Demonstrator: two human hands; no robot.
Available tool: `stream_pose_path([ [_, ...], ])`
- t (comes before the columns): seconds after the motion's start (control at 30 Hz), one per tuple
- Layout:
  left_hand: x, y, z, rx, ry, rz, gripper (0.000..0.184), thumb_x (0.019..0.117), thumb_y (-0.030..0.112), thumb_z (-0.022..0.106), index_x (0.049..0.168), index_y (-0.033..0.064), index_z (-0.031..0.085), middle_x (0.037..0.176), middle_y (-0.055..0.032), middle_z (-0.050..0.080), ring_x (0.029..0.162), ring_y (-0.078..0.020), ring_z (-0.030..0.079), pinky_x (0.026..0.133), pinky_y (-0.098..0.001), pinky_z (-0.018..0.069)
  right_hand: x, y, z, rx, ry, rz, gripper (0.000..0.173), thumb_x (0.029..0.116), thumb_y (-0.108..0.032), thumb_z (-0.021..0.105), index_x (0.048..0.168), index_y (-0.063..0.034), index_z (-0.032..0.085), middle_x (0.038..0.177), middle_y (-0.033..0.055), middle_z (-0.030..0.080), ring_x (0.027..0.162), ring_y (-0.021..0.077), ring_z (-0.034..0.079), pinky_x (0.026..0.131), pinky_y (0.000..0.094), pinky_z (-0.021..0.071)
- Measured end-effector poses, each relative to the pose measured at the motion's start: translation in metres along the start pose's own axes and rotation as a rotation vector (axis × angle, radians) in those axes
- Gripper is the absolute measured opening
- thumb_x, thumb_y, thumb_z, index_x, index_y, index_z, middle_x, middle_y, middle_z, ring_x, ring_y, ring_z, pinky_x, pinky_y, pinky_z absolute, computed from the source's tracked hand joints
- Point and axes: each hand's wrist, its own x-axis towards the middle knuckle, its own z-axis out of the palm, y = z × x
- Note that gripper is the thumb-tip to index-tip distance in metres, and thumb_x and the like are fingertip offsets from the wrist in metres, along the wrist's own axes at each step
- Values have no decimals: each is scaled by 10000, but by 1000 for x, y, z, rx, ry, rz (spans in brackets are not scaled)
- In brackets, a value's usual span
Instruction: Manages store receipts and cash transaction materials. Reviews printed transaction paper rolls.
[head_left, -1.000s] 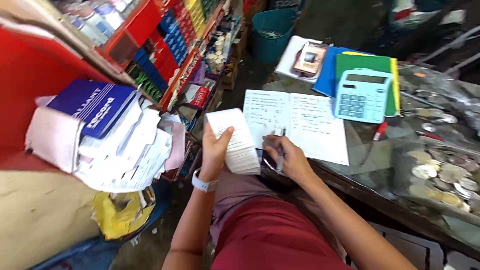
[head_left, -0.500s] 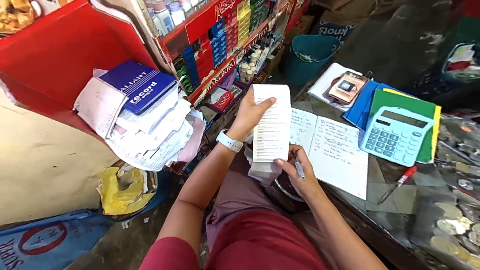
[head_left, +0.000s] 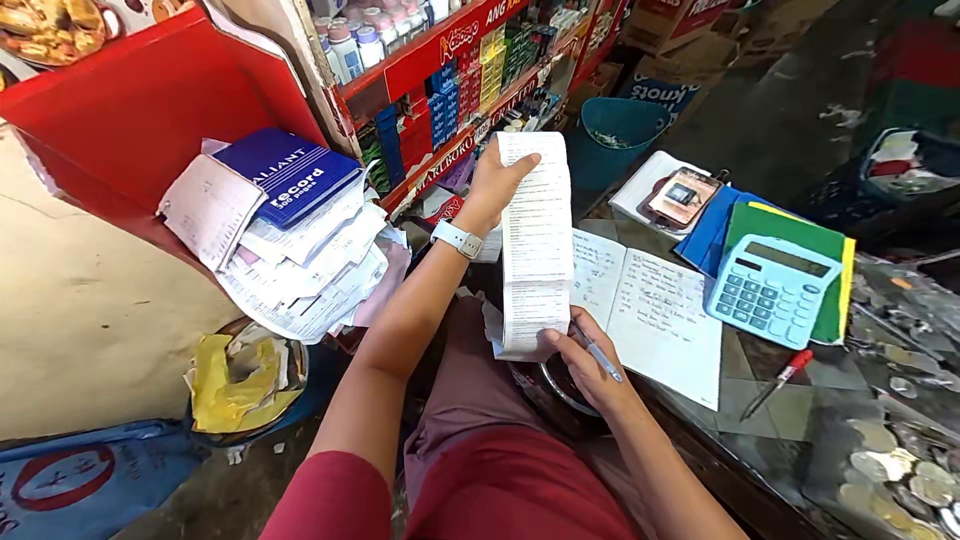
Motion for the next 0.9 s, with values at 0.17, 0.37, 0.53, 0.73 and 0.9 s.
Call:
stream_pose_path([
  [0.17, 13, -1, -6, 14, 9, 38, 413, 1009, 3, 577, 1395, 0, 430, 1107, -159, 662, 884, -179, 707, 803, -341, 613, -9, 1, 1, -54, 34, 35, 235, 949, -71, 580, 1181, -40, 568, 969, -20, 718, 864, 66, 714, 786, 237, 608],
  [0.37, 21, -4, -10, 34, 5, 50, 431, 1009, 0, 576, 1408, -7, 413, 1120, -161, 653, 891, -177, 702, 808, -338, 609, -18, 4, 2, -47, 93, 101, 94, 970, -125, 568, 1030, -82, 626, 849, -22, 722, 761, 52, 708, 704, 218, 602],
  [0.53, 26, -6, -12, 58, 23, 55, 453, 1001, 0, 589, 1417, -12, 410, 1138, -174, 653, 902, -181, 704, 819, -339, 608, -24, 6, 2, -43, 115, 119, 92, 985, -121, 550, 962, -90, 633, 812, -11, 724, 729, 62, 711, 686, 216, 603],
  [0.73, 30, -9, -14, 65, 39, 69, 430, 1003, -3, 584, 1400, -15, 420, 1121, -168, 650, 888, -173, 701, 802, -328, 609, -32, 9, 0, -29, 123, 138, 106, 990, -131, 551, 981, -77, 642, 835, 2, 730, 749, 71, 718, 705, 226, 611],
  [0.9, 36, -9, -15, 85, 45, 81, 440, 1001, -4, 585, 1404, -27, 411, 1138, -182, 641, 904, -183, 696, 816, -338, 604, -37, 10, 0, -18, 141, 156, 109, 983, -137, 553, 973, -77, 643, 828, 4, 731, 733, 72, 716, 682, 226, 610],
])
